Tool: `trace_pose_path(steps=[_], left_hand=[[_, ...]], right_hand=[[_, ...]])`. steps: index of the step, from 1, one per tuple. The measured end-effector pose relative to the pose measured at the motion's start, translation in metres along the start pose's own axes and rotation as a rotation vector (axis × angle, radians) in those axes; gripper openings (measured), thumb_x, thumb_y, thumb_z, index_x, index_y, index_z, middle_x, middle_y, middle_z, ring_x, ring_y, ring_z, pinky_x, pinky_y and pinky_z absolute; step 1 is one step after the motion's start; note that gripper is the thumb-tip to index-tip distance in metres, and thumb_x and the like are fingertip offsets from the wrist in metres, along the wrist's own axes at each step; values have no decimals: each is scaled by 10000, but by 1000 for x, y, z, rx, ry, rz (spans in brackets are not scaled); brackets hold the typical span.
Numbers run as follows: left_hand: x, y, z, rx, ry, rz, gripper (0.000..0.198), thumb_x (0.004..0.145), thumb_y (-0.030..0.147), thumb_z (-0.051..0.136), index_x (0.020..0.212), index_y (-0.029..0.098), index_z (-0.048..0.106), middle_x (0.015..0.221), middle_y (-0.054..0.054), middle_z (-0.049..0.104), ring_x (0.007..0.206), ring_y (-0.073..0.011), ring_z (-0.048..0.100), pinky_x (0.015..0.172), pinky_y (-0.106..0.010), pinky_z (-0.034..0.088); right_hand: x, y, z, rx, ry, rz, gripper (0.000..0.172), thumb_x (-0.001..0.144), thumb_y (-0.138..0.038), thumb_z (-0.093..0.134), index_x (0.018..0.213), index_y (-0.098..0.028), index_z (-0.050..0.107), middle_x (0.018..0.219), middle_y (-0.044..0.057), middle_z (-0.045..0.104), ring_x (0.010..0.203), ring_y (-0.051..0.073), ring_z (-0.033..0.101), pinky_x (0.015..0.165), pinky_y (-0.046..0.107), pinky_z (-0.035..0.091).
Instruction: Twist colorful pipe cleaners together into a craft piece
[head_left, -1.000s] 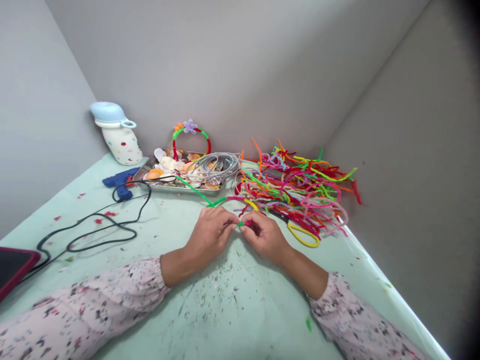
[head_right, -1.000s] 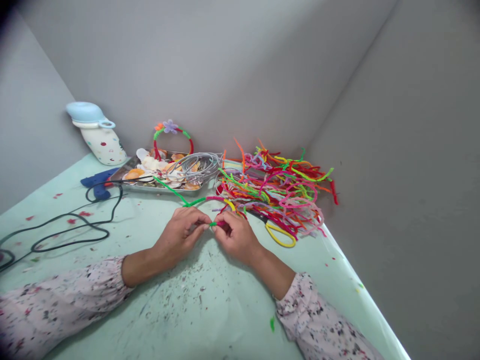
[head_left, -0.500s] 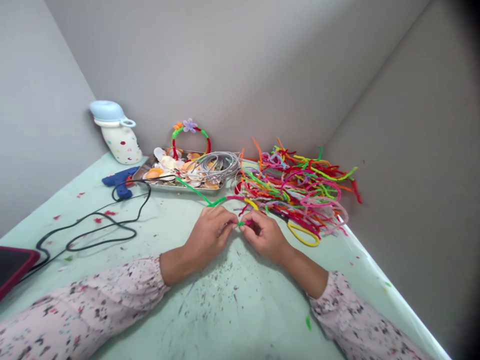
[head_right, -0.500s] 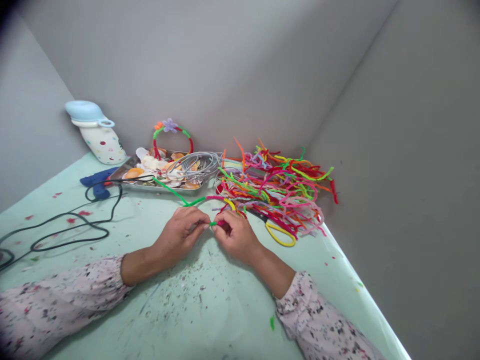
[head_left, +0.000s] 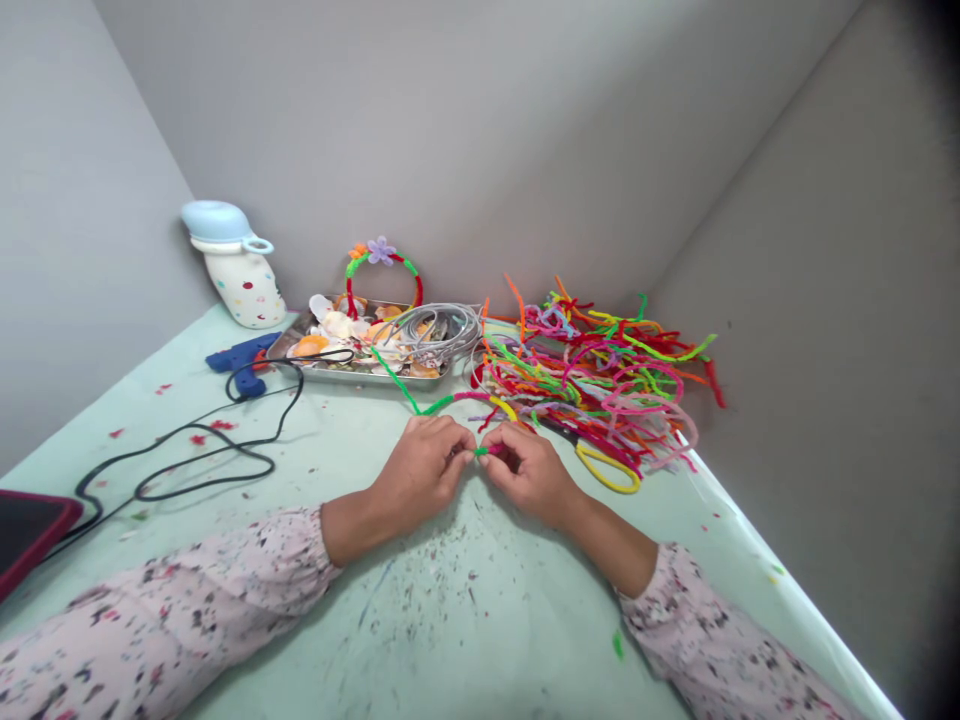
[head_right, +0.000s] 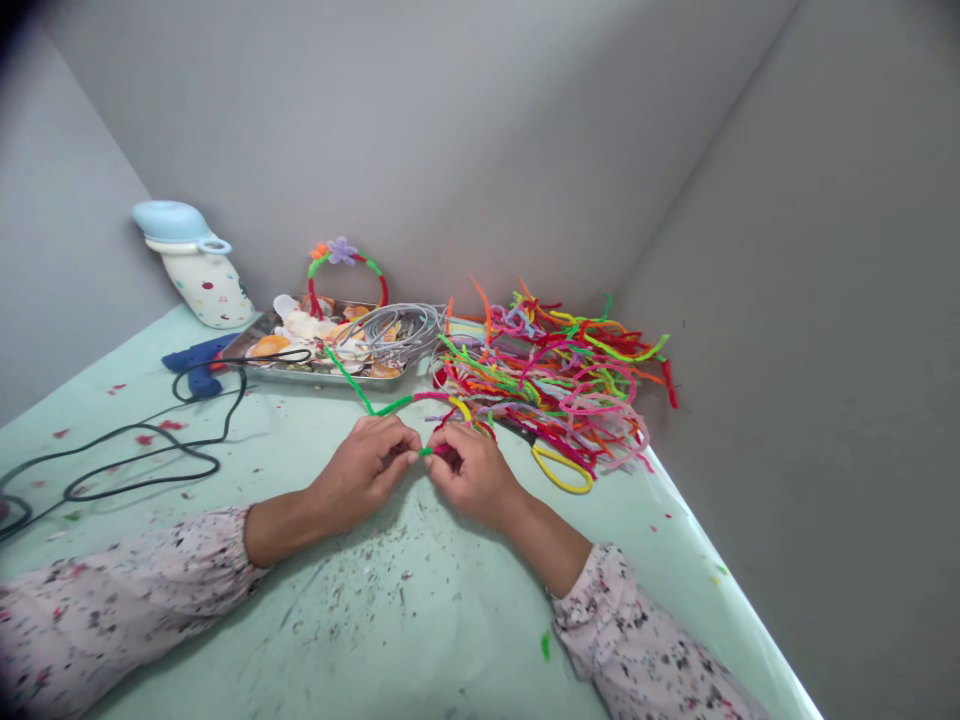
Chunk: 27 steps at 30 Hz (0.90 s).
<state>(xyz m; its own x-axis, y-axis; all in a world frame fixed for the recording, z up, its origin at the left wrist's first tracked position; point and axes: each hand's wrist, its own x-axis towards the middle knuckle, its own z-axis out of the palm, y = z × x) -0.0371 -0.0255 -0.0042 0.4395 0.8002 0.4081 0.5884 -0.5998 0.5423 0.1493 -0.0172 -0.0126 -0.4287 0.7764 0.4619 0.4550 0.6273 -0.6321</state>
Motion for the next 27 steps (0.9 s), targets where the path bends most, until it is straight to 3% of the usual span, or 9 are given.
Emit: trace_pose_path(steps=[27], left_hand=[[-1,-1,2,55,-9,-8,116,895,189,476,836,176,575,796,-31,612,815,-202,557,792,-378,384]], right_hand=[[1,-2,-1,6,-35,18,92,793,-113,539,814,-193,579,715,-6,550,628,128,495,588,242,398]])
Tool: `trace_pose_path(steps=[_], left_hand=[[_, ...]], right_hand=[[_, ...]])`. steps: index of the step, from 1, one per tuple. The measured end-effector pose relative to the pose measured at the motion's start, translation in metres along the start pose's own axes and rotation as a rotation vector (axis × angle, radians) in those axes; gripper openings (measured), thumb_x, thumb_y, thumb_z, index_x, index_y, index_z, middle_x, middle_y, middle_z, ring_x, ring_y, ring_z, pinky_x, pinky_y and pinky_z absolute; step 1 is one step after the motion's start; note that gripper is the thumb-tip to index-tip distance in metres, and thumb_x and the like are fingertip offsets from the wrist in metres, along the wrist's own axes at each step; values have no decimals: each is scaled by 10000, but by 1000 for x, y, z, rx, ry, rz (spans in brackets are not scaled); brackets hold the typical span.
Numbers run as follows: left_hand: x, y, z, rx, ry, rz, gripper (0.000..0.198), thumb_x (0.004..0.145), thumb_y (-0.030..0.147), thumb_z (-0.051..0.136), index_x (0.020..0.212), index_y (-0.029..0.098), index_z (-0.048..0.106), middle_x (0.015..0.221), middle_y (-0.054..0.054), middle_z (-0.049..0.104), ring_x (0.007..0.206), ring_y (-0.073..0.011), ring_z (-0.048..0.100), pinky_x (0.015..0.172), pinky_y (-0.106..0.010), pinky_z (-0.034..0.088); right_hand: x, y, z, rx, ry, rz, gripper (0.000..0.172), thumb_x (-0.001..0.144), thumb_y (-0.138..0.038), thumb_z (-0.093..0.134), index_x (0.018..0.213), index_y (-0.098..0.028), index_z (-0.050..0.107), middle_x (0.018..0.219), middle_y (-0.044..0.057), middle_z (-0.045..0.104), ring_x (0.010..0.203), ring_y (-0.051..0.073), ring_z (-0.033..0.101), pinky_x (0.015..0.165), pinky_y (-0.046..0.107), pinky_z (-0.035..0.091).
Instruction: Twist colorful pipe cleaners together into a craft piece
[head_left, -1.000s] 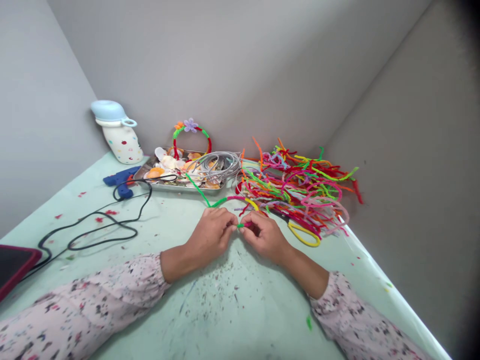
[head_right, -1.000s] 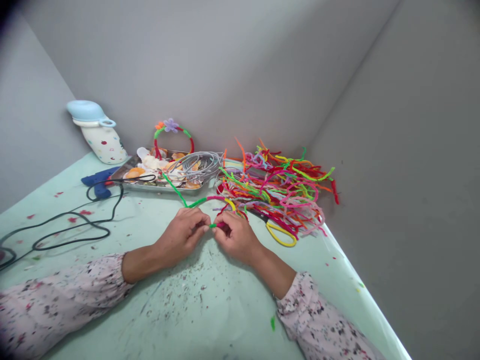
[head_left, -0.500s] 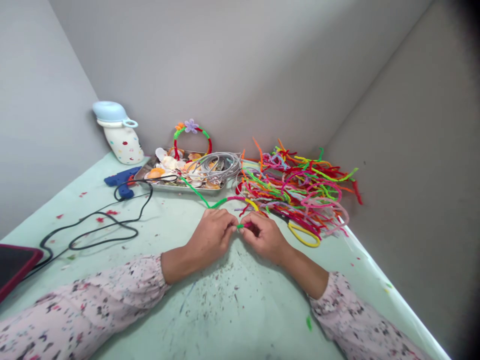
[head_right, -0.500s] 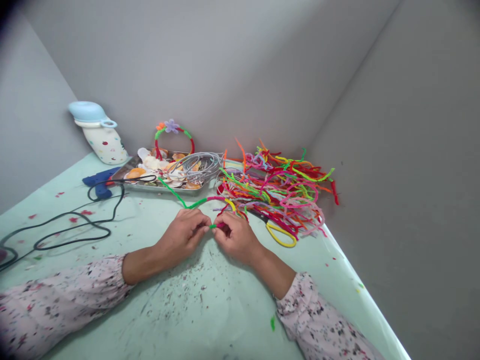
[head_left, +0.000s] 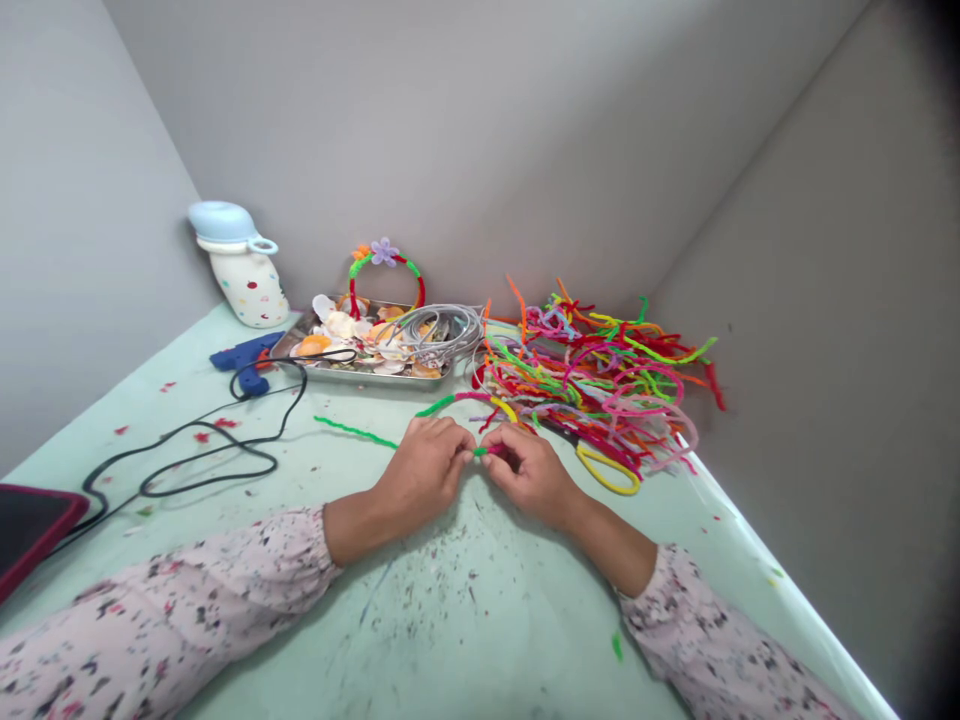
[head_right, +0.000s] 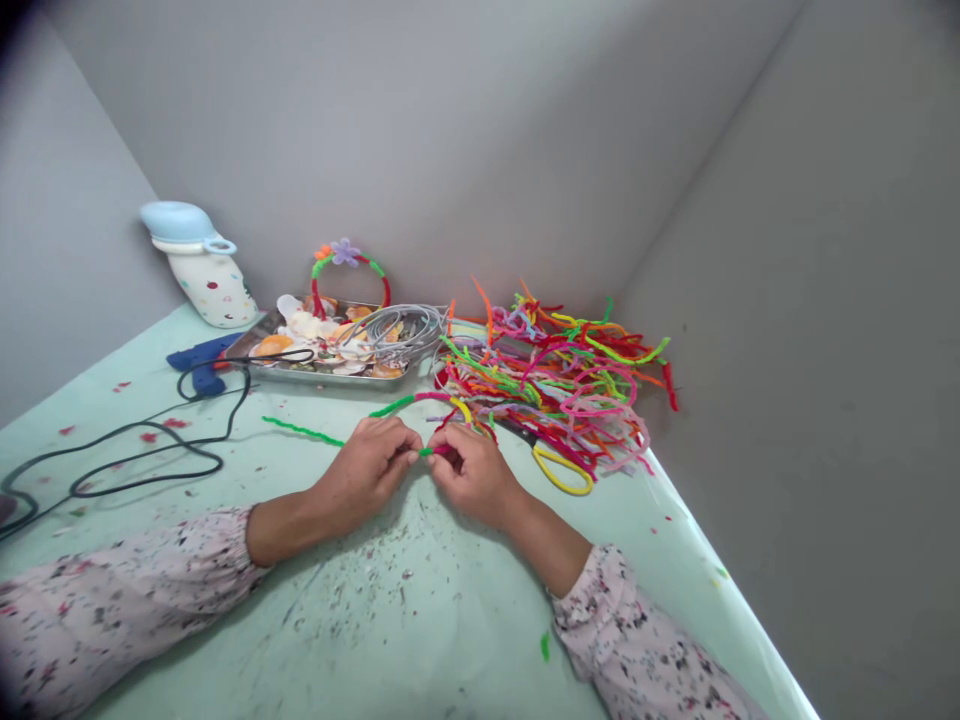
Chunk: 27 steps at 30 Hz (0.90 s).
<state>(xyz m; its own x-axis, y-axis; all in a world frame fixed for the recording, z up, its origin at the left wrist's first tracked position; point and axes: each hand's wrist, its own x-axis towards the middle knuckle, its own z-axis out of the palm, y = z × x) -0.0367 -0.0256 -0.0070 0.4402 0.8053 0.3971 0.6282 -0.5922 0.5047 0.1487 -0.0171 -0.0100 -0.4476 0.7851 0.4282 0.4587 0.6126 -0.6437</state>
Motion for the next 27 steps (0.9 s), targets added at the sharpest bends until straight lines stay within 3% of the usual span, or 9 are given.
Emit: trace_pose_path(steps=[8,27], left_hand=[[2,1,-2,-44,24,-10,28,844,191,560,829,177,580,827,-25,631,841,-200,564,802,-371,387],[1,0,0,10,-19,-29,114,895,215,505,813,163,566,791,-20,605,811,-194,545,793,-367,367]], right_hand=[[-1,2,0,-7,7,-3,79,804,-132,537,825,-195,581,730,1,559,645,135,511,601,249,408],[0,1,-1,23,-21,49,96,800,-132,529,860,-174,591,737,3,562,628,126,496,590,242,395]])
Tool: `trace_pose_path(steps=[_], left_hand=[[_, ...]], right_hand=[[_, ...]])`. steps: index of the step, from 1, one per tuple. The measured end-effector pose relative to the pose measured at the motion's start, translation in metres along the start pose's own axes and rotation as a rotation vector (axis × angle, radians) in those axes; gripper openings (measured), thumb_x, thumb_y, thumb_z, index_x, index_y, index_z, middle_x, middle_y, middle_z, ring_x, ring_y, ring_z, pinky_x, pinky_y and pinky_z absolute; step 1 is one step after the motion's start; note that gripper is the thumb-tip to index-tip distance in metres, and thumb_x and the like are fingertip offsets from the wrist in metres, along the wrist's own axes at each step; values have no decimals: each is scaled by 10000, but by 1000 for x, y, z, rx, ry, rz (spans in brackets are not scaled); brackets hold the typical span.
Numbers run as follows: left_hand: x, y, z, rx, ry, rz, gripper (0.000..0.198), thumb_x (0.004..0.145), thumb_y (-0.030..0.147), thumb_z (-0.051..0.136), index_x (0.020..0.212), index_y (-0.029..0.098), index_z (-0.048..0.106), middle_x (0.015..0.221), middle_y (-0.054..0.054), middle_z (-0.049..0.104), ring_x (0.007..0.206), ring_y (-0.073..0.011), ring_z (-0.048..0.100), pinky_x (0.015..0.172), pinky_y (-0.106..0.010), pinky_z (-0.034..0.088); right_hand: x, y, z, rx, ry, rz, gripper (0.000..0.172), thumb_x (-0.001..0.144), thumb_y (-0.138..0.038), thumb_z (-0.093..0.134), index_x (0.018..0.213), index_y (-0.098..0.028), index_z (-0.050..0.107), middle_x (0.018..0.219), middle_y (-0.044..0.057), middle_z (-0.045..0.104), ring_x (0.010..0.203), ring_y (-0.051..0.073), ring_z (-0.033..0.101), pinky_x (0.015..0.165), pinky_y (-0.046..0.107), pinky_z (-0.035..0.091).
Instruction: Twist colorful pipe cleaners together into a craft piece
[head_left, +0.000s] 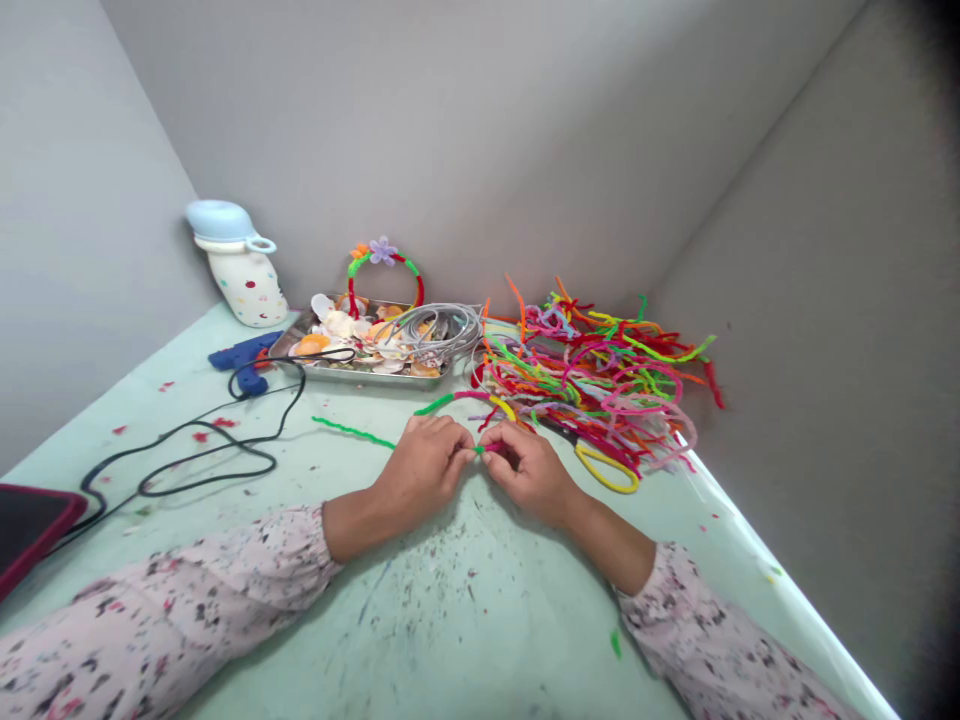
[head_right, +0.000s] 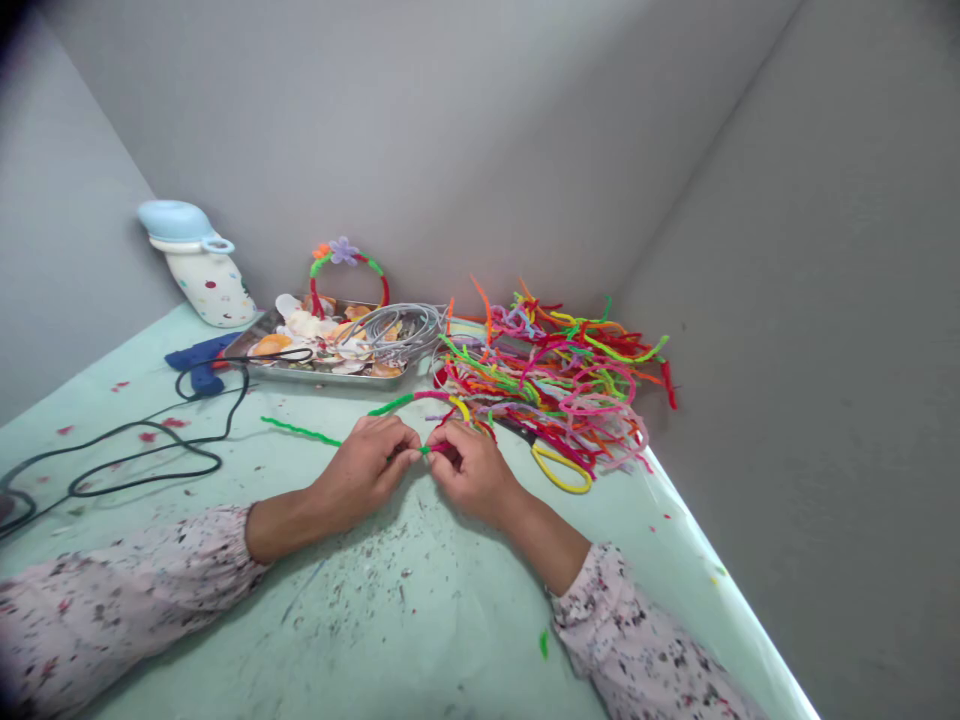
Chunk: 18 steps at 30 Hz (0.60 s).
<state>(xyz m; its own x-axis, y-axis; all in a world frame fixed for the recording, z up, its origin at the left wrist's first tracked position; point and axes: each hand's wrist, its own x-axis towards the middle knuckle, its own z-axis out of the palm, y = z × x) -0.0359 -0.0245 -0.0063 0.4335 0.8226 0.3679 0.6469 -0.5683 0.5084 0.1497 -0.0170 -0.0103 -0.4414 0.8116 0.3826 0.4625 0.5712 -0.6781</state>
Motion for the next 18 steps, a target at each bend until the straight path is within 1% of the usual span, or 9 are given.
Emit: trace_pose_path(steps=[8,15,18], left_hand=[[1,-1,-2,-60,22,10,32,843,187,562,824,170,582,809,-16,619,836,-192,549,799,-349,366],[0,-1,0,-34,15,39,88,879,181,514,849,164,595,820,-32,625,823,-194,550,788,-357,366],[-1,-1,1,-30,17,55,93,889,171,509,854,160,595,811,-28,619,821,-189,548,792,-358,364]], right_hand=[[-1,0,0,-1,22,-16,81,811,-130,529,850,-177,583,740,-2,555,632,121,497,596,238,396],[-1,0,0,48,6,4,89,807,-151,540,880,-175,585,743,0,565,583,109,482,542,225,390],[-1,1,0,48,9,11,76,810,-152,538,864,-177,584,718,-8,559,573,105,478,540,222,385]])
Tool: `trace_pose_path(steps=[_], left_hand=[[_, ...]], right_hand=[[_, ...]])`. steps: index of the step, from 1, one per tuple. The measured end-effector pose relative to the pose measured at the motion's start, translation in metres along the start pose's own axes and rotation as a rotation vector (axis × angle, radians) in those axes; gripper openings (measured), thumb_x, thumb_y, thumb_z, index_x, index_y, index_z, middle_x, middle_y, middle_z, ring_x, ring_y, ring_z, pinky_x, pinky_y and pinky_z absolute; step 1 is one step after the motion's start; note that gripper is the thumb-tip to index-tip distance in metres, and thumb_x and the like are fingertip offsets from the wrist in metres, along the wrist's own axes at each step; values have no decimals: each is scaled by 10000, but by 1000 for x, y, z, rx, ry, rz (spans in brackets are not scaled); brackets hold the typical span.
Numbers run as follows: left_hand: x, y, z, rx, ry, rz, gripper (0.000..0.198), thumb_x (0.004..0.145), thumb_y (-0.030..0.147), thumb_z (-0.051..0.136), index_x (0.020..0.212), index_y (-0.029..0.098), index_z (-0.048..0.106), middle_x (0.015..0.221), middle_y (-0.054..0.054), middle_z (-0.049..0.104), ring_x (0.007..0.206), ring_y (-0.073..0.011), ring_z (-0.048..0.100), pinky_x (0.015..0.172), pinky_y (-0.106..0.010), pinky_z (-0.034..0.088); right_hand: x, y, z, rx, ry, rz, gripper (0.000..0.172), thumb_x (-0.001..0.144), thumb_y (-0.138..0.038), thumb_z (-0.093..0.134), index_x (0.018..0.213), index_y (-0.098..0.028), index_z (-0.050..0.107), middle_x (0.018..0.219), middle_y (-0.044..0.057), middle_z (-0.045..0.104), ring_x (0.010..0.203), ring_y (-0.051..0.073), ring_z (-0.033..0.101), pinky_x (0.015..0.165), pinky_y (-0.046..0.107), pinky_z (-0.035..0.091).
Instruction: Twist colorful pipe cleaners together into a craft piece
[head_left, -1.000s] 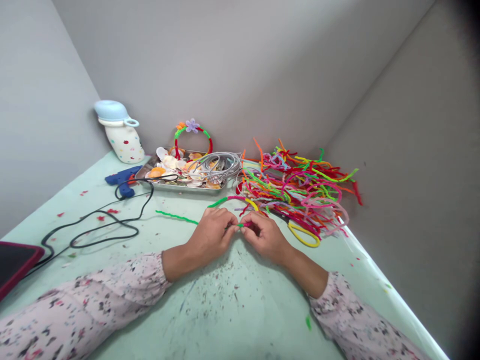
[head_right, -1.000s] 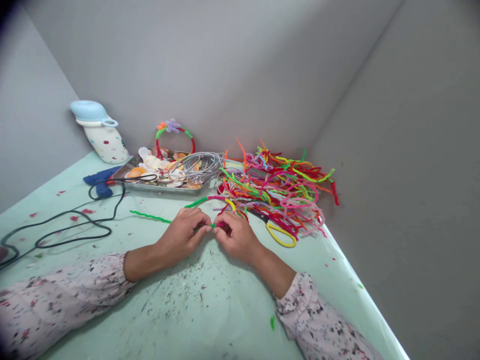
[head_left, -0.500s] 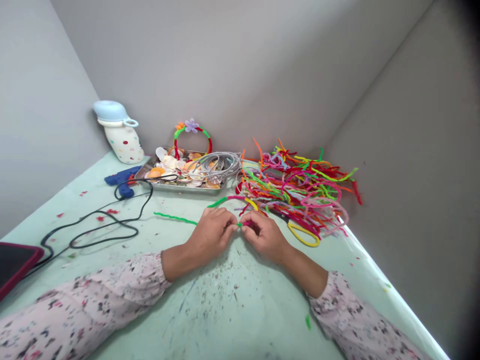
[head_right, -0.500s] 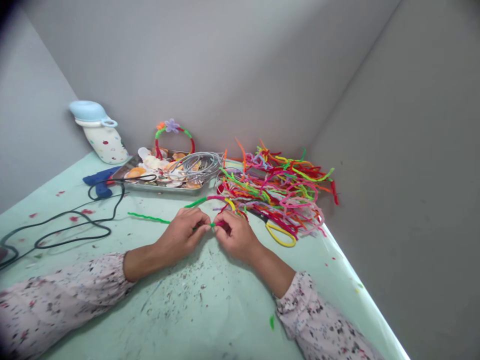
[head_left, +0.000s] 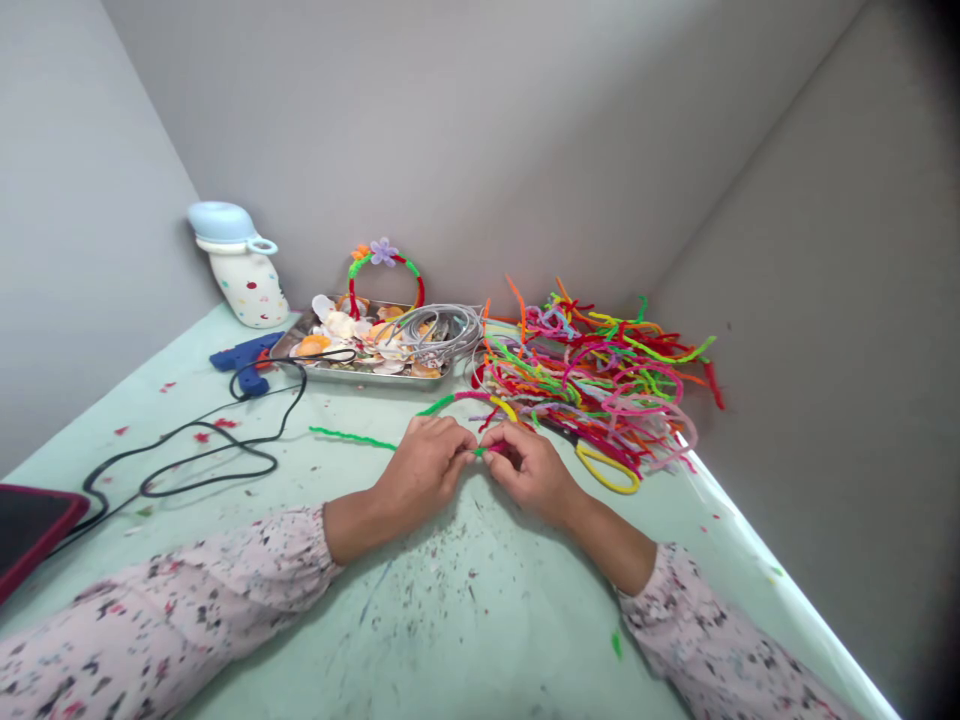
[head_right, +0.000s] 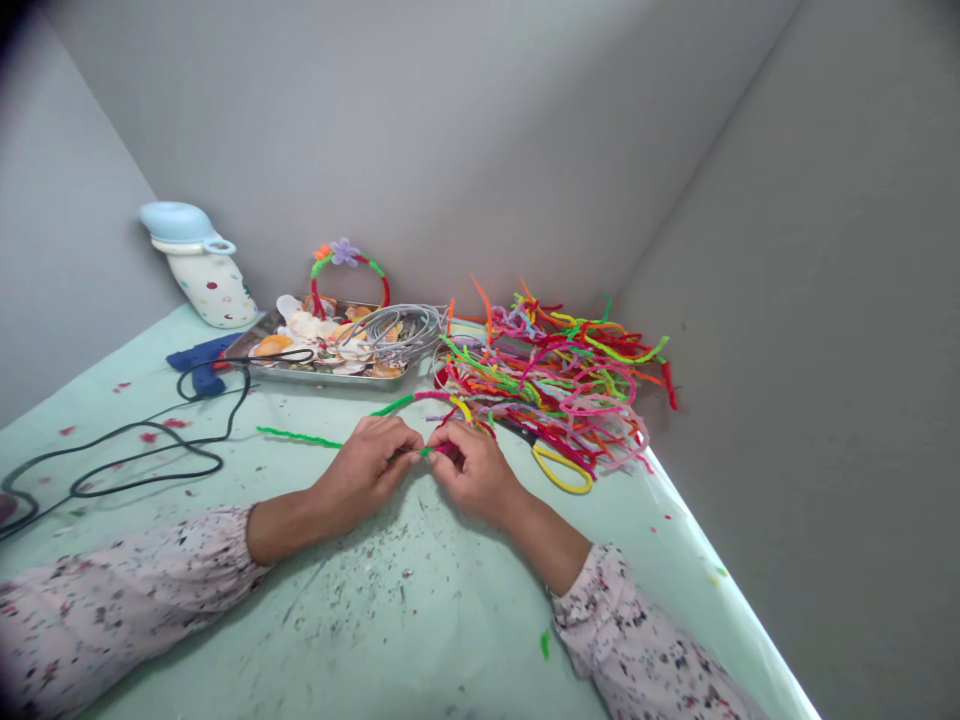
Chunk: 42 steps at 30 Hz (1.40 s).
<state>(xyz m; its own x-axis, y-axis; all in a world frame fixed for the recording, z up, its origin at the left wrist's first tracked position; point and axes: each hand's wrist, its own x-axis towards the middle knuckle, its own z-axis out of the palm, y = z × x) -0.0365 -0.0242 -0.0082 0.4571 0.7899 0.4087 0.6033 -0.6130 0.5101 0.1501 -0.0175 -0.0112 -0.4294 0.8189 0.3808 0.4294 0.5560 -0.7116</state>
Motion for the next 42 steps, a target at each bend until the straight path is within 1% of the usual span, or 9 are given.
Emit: trace_pose_path(steps=[6,11,17,26,32,35,42], left_hand=[[-1,-2,1,8,9,8,90,893,161,515,855,164,597,813,-25,617,827,-188,551,800,-360,362],[-1,-2,0,8,34,6,70,890,183,547,869,180,613,817,-15,631,827,-181,563,820,-361,357],[-2,-1,-1,36,48,30,84,895,204,549,873,183,628,803,-17,628,818,-179,560,812,-357,356],[0,0,-2,18,1,32,115,894,178,528,849,175,634,762,-19,615,789,-182,549,783,-353,369],[-1,0,-2,15,-24,13,129,905,190,501,867,171,623,784,-29,613,805,-192,551,790,-364,381],[-1,0,-2,-1,-19,18,141,911,181,481,884,176,620,804,-33,619,817,-193,553,798,-366,383],[0,1,-2,27,-28,27,176,923,179,444,862,167,609,790,-38,612,806,-195,543,791,-364,382]], right_hand=[[1,0,0,4,-7,1,65,806,-155,549,857,-180,582,726,-6,562,587,108,485,547,222,390],[1,0,1,-9,16,19,51,816,-170,547,848,-178,585,723,-2,573,599,112,502,565,227,400],[0,0,0,6,19,19,47,818,-177,546,847,-179,582,699,-9,559,585,112,494,553,225,398],[0,0,1,-2,0,6,58,823,-167,547,867,-182,580,723,-5,570,597,112,495,554,221,393],[0,-2,0,-24,15,-6,59,839,-169,537,873,-182,584,740,3,578,616,118,506,579,232,405],[0,-2,0,-41,36,-17,57,837,-169,544,871,-188,585,742,3,584,633,126,518,594,239,411],[-1,0,1,-37,14,-34,67,844,-174,544,887,-192,592,767,13,600,647,133,529,603,244,417]])
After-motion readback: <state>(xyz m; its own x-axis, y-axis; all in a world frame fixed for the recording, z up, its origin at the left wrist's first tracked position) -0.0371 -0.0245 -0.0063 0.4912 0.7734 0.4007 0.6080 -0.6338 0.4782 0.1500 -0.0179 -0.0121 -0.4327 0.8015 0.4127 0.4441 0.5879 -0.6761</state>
